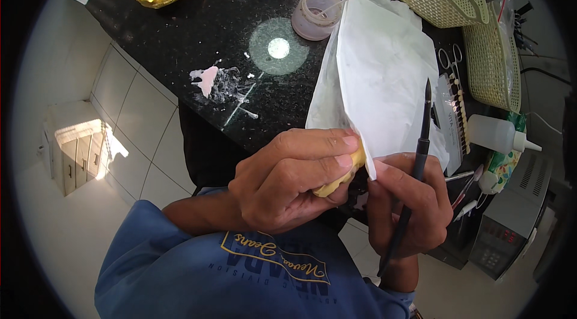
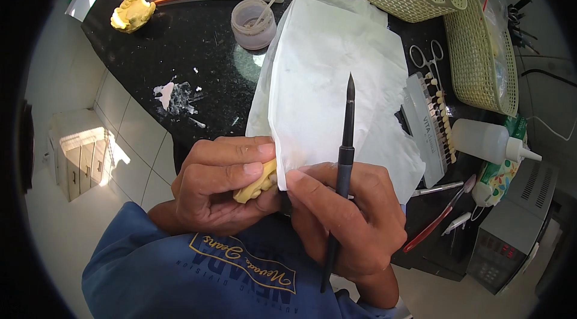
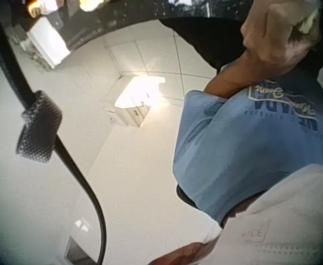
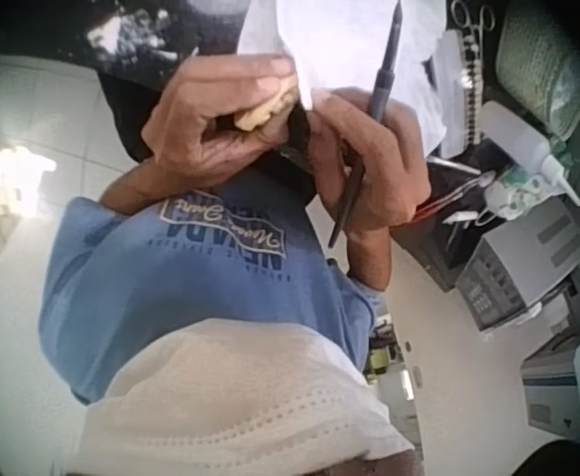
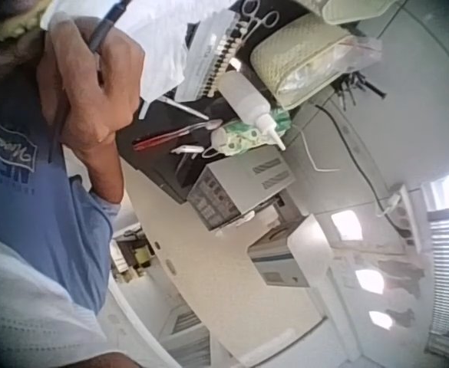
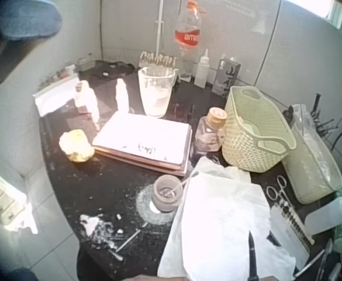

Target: Applying and shaping dental porcelain or composite material onto a dental bridge model.

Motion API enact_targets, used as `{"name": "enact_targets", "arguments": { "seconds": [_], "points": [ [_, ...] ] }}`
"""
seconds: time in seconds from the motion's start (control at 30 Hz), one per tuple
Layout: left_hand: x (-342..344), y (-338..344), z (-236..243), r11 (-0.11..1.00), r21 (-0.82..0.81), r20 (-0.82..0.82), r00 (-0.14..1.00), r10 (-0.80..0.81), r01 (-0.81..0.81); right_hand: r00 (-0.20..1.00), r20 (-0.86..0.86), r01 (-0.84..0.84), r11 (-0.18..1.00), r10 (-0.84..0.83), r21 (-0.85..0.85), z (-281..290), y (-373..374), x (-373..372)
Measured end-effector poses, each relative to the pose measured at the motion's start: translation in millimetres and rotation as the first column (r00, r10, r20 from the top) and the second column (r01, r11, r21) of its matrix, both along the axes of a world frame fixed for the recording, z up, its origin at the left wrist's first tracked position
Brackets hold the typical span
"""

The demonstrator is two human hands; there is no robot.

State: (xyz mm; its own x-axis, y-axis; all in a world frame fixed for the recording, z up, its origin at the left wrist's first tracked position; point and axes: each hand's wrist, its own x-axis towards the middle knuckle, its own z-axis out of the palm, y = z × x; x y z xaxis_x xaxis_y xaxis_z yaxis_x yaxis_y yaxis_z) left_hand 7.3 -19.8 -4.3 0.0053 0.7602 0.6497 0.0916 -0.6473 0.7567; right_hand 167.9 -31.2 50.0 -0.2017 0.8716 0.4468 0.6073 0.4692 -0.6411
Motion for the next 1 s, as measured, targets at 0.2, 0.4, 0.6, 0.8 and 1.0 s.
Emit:
{"name": "enact_targets", "arguments": {
  "seconds": [0.2, 0.4, 0.6, 0.8, 1.0],
  "points": [
    [-1, -1, 0, 1.0, -0.002, 0.0, 1.0, -0.003, 0.003, 1.0, -0.002, -0.011, 1.0, 0.011, -0.018, -2, -2, -1],
    [0, 0, -1, 1.0, 0.004, -0.003, 1.0, -0.006, 0.006, 0.989, 0.128, -0.078, 0.995, 0.07, 0.06, -3, -1, -1],
    [-1, 0, -5, 0.999, 0.034, -0.047, 0.999, 0.013, -0.012, 0.977, 0.2, -0.094, 0.991, 0.073, 0.095, -3, 0, 1],
    [0, 0, -5, 0.998, 0.063, -0.006, 1.0, -0.001, 0.002, 0.993, 0.076, -0.093, 0.995, 0.092, 0.02, -1, 0, 1],
    [0, -1, -10, 0.994, 0.098, 0.047, 0.998, -0.046, 0.041, 0.99, -0.139, -0.027, 0.998, 0.019, -0.051, -1, -3, 2]
  ]
}}
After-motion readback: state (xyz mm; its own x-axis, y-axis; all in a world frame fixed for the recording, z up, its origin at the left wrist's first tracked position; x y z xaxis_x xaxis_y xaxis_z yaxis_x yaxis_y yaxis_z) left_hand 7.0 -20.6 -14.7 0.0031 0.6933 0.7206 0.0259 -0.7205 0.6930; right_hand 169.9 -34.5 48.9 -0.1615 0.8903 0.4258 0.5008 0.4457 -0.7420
